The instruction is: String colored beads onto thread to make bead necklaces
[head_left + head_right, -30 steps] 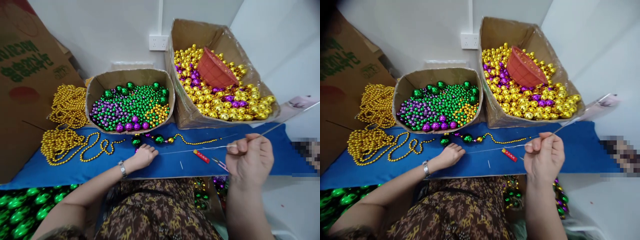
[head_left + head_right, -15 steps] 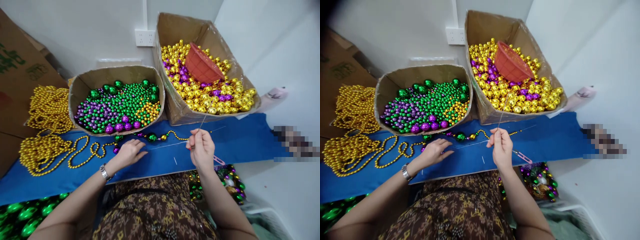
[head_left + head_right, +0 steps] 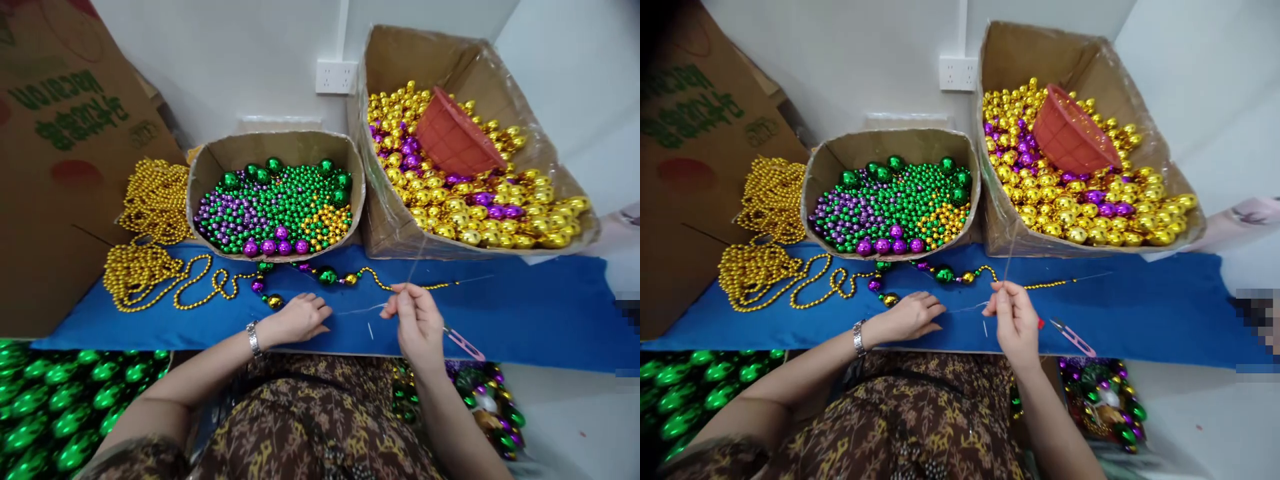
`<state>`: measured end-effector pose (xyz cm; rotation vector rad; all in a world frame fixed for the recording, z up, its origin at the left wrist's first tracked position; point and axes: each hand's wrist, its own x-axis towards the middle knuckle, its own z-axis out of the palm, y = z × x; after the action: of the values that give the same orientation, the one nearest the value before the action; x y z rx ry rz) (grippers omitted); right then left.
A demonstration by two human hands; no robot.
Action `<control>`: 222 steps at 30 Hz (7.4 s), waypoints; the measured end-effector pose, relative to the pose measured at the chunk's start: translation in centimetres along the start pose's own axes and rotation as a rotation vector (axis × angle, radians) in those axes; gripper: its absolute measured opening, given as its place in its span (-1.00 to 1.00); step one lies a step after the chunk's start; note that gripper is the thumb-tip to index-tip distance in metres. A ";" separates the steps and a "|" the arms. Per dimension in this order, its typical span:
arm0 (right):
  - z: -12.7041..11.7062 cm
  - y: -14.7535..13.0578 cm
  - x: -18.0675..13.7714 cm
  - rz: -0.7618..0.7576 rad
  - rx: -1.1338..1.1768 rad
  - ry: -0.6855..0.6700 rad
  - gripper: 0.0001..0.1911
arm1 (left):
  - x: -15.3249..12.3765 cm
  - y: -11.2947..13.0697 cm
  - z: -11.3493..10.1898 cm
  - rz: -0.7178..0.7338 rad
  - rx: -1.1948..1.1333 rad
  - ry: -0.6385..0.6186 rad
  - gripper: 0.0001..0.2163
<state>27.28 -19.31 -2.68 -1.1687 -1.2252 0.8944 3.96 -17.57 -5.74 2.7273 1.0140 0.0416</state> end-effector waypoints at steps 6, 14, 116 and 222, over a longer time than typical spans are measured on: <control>-2.5 -1.0 1.5 -0.027 0.173 0.248 -0.73 | -2.8 -3.2 1.4 -0.126 0.154 -0.028 -0.87; -3.4 -2.2 2.3 -0.119 0.175 0.389 -0.74 | -4.2 -5.4 -0.5 -0.235 0.228 -0.064 -0.91; 0.5 2.3 -0.6 -0.430 -0.631 -0.124 -0.83 | 6.5 -8.5 -9.3 -0.415 -0.533 0.661 -0.89; -0.4 1.6 1.8 0.045 0.129 0.011 -0.69 | 7.4 0.8 2.8 0.071 -0.133 0.176 -0.85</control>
<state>28.10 -17.28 -3.79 -1.0998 -1.1198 0.9846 10.41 -13.93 -8.66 2.6732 0.9213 0.3539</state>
